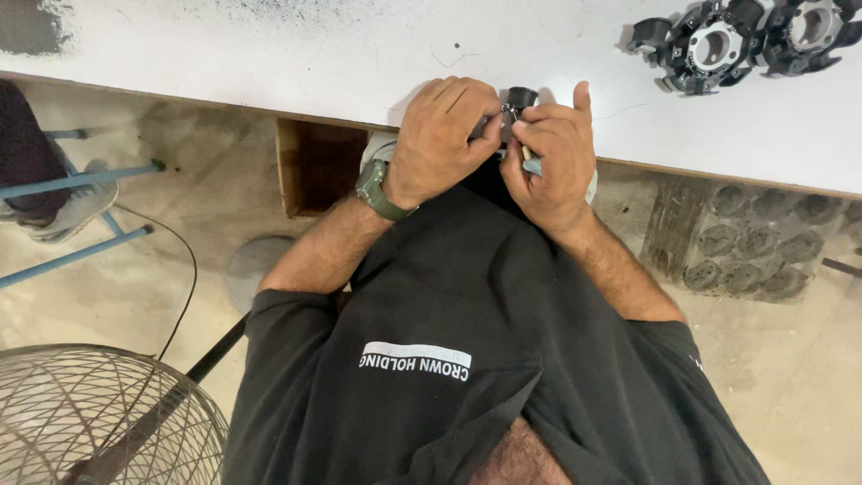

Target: The person sits at a workbench fitting small beige inserts into black plastic rotor hubs one at a time, pressing each insert into place by hand, then setting the finished hub aside and picking up the next one. Finished hubs accumulate on the table as the person works through the batch.

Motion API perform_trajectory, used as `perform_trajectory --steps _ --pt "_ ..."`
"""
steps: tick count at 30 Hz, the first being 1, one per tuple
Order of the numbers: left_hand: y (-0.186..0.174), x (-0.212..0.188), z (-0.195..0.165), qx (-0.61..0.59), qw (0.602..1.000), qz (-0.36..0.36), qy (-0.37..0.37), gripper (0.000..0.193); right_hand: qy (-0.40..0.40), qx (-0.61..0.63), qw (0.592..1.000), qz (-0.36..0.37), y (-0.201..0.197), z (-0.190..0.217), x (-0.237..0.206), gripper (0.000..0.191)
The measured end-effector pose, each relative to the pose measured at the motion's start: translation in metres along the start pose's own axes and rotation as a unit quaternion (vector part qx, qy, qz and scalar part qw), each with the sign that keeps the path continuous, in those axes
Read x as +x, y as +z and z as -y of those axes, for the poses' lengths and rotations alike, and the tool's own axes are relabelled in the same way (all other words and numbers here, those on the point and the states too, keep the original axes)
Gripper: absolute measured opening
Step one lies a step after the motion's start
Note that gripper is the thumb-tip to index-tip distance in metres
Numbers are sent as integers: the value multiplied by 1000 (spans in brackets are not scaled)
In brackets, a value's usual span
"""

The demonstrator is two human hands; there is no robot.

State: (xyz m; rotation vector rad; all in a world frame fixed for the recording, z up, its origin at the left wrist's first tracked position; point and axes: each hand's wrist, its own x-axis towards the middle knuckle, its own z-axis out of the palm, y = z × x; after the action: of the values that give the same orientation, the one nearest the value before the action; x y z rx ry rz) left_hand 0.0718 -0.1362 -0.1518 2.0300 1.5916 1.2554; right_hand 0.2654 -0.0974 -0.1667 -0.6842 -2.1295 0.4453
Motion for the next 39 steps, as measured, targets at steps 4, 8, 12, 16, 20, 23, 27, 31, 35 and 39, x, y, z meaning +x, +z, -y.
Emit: perform_trajectory --steps 4,8,12,16,20,23,27,31,35,39 --pt "4 -1 2 -9 1000 5 1 20 -2 -7 1000 11 -1 -4 -2 32" --pt "3 4 2 -19 1000 -7 -1 20 12 -12 1000 -3 -11 -12 3 27" --pt "-22 11 8 125 991 -55 -6 28 40 -117 989 -80 -52 -35 26 30" --pt "-37 21 7 140 988 -61 31 55 -9 -218 975 46 -97 -56 39 37" --pt "-12 31 -14 107 991 78 36 70 -19 -242 966 92 -93 -70 49 43" --pt "14 44 -24 92 989 113 33 58 8 -203 977 72 -80 -64 55 41" --pt "31 54 -27 85 992 92 20 42 83 -103 991 -5 -60 -35 47 31" --pt "30 51 -32 48 994 98 -26 36 150 -11 988 30 -49 -22 31 42" --pt "18 44 -38 29 995 84 35 31 132 -26 991 23 -46 -22 31 41" --pt "11 41 -43 19 996 78 36 25 92 -28 995 -13 -37 -13 37 37"
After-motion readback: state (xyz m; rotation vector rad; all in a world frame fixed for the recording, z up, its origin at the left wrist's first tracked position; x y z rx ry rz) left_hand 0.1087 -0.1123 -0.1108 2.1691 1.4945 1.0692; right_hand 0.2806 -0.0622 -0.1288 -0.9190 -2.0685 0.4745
